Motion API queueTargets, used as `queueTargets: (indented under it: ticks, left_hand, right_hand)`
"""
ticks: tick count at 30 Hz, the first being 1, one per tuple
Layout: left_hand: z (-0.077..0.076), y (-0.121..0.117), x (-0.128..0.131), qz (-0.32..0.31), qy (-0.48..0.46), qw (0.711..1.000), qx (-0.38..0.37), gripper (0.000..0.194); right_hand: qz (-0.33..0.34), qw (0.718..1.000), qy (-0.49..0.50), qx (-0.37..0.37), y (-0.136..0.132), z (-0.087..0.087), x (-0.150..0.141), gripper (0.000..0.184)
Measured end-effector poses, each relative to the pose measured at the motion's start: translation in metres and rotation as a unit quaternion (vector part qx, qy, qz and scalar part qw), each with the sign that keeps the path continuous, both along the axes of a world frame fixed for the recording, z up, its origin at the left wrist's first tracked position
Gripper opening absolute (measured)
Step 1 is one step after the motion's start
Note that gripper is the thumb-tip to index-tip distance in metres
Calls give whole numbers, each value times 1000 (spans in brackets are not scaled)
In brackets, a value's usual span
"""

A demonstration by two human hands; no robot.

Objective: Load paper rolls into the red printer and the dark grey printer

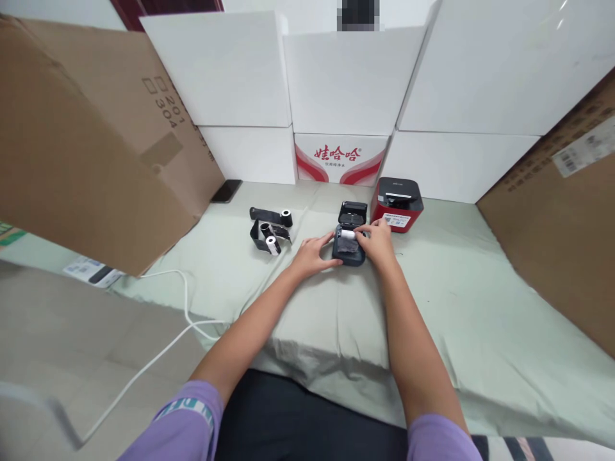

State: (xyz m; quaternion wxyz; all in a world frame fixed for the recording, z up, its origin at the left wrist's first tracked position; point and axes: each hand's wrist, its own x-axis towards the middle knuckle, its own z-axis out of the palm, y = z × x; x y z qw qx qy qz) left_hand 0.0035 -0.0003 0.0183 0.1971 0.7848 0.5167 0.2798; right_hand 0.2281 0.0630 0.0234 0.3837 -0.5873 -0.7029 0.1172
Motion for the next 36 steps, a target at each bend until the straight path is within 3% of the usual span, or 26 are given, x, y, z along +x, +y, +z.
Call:
queueTargets:
  ticks: [3, 6, 10, 12, 15, 21, 25, 30, 36]
  left_hand:
    - [0, 0, 0, 3, 3, 1000, -2, 90]
    - [-1, 0, -1, 2, 4, 1000, 2, 89]
    - [-1, -1, -1, 2, 6, 1000, 5, 87]
    - [-1, -1, -1, 1, 6, 1000, 2, 88]
    - [-1, -1, -1, 1, 6, 1000, 3, 87]
    - [1, -3, -1, 4, 11, 1000, 5, 87]
    - [1, -4, 0, 15, 21, 1000, 15, 86]
    - [3, -3, 0, 46, 46, 998, -4, 102]
    - [7, 1, -2, -27, 63, 997, 33, 92]
  right_hand:
    - [-4, 1000, 9, 27, 0, -3, -1, 30]
    - [14, 991, 123, 55, 6, -5, -6, 39]
    - [57, 942, 332, -5, 12, -4, -12, 39]
    - [66, 925, 374, -23, 10, -4, -12, 37]
    - [99, 926, 360, -47, 3, -7, -9, 39]
    - [119, 924, 341, -122, -1, -12, -1, 63]
    - [137, 916, 348, -147, -2, -8, 0, 61]
    - [131, 920, 339, -147, -5, -6, -3, 54]
    - [132, 912, 360, -149, -2, -8, -7, 53]
